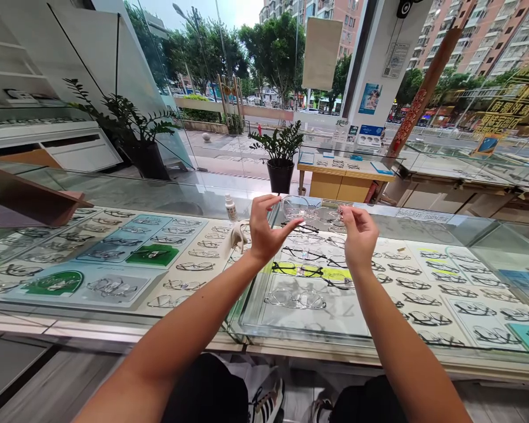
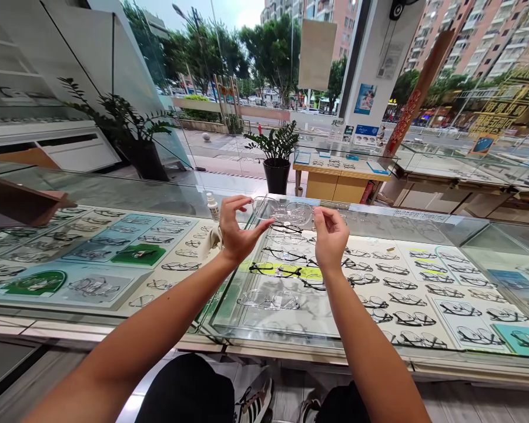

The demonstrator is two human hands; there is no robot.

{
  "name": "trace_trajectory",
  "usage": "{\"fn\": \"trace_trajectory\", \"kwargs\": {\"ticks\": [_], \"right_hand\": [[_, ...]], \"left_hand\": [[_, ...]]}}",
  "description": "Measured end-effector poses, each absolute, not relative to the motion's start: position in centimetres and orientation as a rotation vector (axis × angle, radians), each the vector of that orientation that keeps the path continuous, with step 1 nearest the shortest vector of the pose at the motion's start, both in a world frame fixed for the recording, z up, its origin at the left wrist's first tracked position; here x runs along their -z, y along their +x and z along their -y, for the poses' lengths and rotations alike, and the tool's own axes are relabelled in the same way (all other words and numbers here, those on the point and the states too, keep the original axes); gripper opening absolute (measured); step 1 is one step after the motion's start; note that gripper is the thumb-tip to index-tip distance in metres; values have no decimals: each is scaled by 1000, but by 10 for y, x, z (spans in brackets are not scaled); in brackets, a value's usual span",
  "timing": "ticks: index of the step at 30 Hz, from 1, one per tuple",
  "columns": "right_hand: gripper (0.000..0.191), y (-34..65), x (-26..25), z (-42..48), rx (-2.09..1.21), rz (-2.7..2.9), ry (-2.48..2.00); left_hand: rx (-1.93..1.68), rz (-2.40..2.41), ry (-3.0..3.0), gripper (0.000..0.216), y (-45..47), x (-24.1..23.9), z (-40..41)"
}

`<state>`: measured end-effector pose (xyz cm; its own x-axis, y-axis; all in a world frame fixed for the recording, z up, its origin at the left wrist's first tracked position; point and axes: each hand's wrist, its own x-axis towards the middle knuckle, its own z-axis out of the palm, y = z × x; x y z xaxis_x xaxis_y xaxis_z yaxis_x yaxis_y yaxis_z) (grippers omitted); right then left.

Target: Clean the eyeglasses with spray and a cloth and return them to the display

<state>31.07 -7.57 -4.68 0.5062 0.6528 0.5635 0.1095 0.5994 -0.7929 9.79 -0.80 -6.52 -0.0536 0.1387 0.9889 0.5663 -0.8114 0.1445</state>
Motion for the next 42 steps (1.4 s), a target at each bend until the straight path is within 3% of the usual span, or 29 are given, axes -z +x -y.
{"fn": "trace_trajectory", "kwargs": {"ticks": [29,38,42], "right_hand": [[37,312,49,75,-463,985,-963],[25,302,44,87,-101,1068,-842],[24,300,44,89,-118,1111,-812]], "left_hand": [[1962,880,-1907,66,107,56,34],[2027,834,-2057,67,100,59,15],[2044,885,-2133,70,99,64,8]]}}
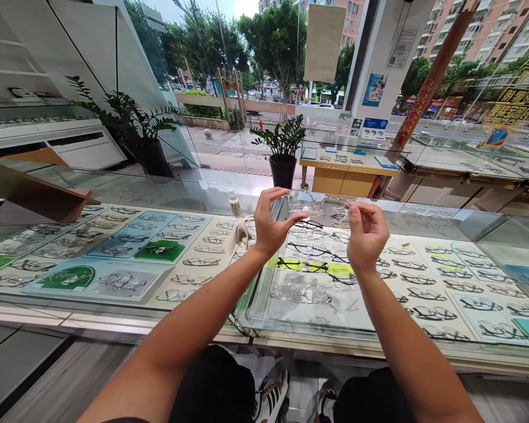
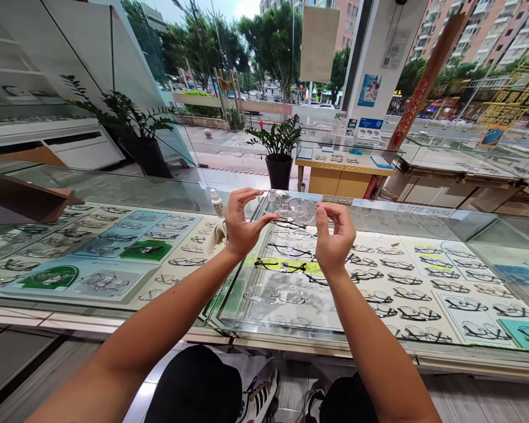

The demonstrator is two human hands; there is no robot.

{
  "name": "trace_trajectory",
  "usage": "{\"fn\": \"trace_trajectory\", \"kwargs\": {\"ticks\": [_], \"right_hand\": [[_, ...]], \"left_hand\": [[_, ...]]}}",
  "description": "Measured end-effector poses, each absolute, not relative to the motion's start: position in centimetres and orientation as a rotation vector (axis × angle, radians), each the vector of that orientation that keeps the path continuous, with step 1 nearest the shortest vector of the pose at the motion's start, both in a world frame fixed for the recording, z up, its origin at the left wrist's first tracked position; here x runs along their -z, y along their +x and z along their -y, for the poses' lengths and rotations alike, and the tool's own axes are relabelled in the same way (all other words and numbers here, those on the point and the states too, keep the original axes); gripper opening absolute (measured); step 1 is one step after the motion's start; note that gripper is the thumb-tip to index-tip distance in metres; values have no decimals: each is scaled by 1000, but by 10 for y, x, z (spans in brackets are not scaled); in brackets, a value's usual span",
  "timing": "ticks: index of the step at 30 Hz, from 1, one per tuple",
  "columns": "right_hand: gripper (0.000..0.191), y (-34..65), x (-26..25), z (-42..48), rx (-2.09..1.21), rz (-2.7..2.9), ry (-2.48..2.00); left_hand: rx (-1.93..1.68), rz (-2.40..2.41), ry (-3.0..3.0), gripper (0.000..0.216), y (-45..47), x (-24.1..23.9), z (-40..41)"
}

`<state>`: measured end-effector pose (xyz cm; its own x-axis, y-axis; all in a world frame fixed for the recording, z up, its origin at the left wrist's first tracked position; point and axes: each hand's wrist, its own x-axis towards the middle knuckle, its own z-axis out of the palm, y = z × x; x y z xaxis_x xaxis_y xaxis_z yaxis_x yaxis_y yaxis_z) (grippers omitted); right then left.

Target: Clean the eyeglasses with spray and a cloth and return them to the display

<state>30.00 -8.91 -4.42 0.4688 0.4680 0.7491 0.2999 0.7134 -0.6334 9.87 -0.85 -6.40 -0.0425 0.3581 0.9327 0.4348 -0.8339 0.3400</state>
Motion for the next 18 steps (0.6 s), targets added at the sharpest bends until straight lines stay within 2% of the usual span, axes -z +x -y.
{"fn": "trace_trajectory", "kwargs": {"ticks": [11,18], "right_hand": [[26,303,42,85,-295,1141,-775],[15,316,36,91,145,1514,-954]], "left_hand": [[2022,882,-2204,68,99,63,9],[1788,682,-2211,65,96,57,15]]}}
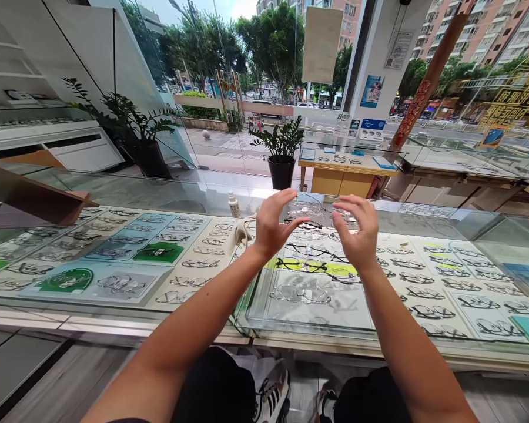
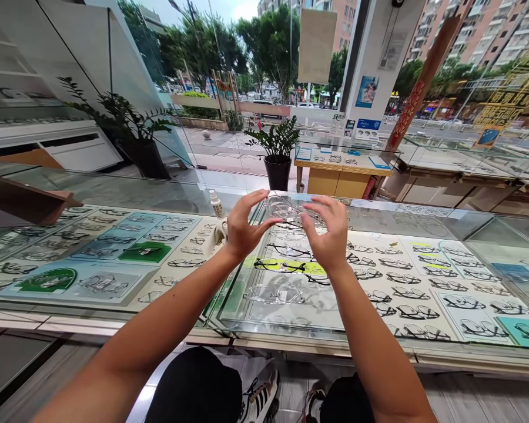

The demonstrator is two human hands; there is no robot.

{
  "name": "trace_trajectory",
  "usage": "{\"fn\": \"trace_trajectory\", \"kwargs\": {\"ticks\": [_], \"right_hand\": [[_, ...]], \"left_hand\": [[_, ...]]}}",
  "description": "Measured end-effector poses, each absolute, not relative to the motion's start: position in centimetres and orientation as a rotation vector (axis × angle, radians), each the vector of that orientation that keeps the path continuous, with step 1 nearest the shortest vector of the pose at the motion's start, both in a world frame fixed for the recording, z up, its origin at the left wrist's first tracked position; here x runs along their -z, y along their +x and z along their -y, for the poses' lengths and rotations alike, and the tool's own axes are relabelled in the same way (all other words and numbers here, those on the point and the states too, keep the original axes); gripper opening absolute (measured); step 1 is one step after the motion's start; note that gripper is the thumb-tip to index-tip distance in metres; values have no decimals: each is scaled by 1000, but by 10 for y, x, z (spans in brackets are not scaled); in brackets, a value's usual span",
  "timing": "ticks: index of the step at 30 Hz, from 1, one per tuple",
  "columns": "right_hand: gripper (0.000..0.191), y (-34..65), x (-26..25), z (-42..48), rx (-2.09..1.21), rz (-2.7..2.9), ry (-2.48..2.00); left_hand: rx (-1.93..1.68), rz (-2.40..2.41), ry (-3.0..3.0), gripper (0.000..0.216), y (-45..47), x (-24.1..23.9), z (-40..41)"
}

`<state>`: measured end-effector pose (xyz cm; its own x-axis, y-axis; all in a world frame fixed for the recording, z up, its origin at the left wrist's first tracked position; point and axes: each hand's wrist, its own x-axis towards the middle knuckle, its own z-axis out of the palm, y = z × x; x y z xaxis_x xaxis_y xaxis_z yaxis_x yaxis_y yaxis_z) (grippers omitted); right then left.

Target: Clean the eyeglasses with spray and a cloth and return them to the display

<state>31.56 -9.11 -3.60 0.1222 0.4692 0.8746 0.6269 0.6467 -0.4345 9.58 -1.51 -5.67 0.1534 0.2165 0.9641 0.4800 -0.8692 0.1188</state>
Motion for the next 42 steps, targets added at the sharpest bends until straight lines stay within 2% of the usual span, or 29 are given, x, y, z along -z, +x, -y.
{"fn": "trace_trajectory", "kwargs": {"ticks": [4,7,11,17,24,28,31,33,36,42], "right_hand": [[14,316,38,90,133,1602,-1003],[17,321,36,88,2,1626,-1014],[22,335,28,88,-481,1694,-961],[25,344,27,85,-1133,1523,-901],[38,340,38,78,-1445,1278,-908],[40,341,43,67,-1324,1234,-912],[38,340,39,64,-1106,1205,-902],[33,336,36,72,-947,1208,-878],[25,326,38,110,-659,1280,-882],[10,309,81,212,129,1277,-1049]], "left_hand": [[1680,671,-2278,60,95,52,19],[1628,638,-2328,58,91,43,23],[1647,607,-2477,65,87,28,32],[1937,575,-2809,70,91,24,40],[2124,646,-3027,69,96,35,30],[2124,739,-3010,71,99,29,24],[2205,1018,-2653,40,104,19,32],[2135,1169,-2561,23,112,14,51],[1996,1251,-2829,26,128,19,97],[2203,1594,-2945,41,168,55,179]]}}
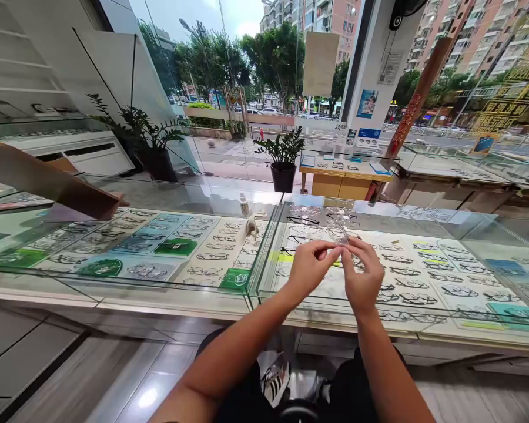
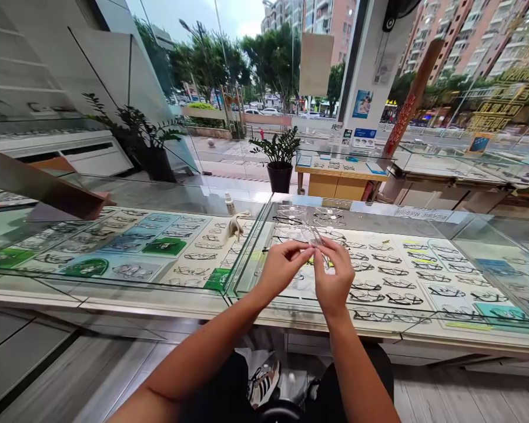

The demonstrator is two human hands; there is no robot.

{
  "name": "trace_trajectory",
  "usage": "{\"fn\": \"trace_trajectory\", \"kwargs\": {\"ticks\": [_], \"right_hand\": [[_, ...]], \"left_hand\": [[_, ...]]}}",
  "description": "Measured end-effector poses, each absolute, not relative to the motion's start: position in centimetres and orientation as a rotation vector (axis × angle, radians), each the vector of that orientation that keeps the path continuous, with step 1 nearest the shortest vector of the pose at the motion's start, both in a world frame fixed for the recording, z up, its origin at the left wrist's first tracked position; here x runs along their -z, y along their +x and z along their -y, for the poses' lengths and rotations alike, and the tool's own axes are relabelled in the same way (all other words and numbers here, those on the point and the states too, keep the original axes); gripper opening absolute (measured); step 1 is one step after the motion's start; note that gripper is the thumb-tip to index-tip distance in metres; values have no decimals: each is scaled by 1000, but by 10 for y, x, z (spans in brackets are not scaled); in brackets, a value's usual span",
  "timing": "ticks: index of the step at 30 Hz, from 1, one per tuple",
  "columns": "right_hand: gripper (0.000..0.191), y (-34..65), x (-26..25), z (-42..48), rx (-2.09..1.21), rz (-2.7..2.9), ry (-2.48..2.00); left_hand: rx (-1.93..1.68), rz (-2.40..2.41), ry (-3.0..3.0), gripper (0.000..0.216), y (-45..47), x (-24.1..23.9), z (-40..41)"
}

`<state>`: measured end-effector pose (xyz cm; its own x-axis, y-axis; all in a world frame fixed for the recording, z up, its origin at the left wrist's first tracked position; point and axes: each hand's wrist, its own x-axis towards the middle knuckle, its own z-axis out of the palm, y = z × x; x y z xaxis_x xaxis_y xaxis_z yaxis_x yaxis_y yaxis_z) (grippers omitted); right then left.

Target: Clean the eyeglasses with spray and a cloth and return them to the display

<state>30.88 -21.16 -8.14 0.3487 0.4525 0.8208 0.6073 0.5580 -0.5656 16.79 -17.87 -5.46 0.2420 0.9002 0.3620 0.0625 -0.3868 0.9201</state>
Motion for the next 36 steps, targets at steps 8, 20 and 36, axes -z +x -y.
{"fn": "trace_trajectory", "kwargs": {"ticks": [8,20,36], "right_hand": [[18,332,112,264,276,1314,-1175],[57,473,155,213,-536,918,-1291],[59,470,148,220,-610,849,-1139]], "left_hand": [[-1016,-919,1727,44,196,67,198],[165,-851,2903,27,218,8,151],[383,-956,2932,21,271,39,115]]}}
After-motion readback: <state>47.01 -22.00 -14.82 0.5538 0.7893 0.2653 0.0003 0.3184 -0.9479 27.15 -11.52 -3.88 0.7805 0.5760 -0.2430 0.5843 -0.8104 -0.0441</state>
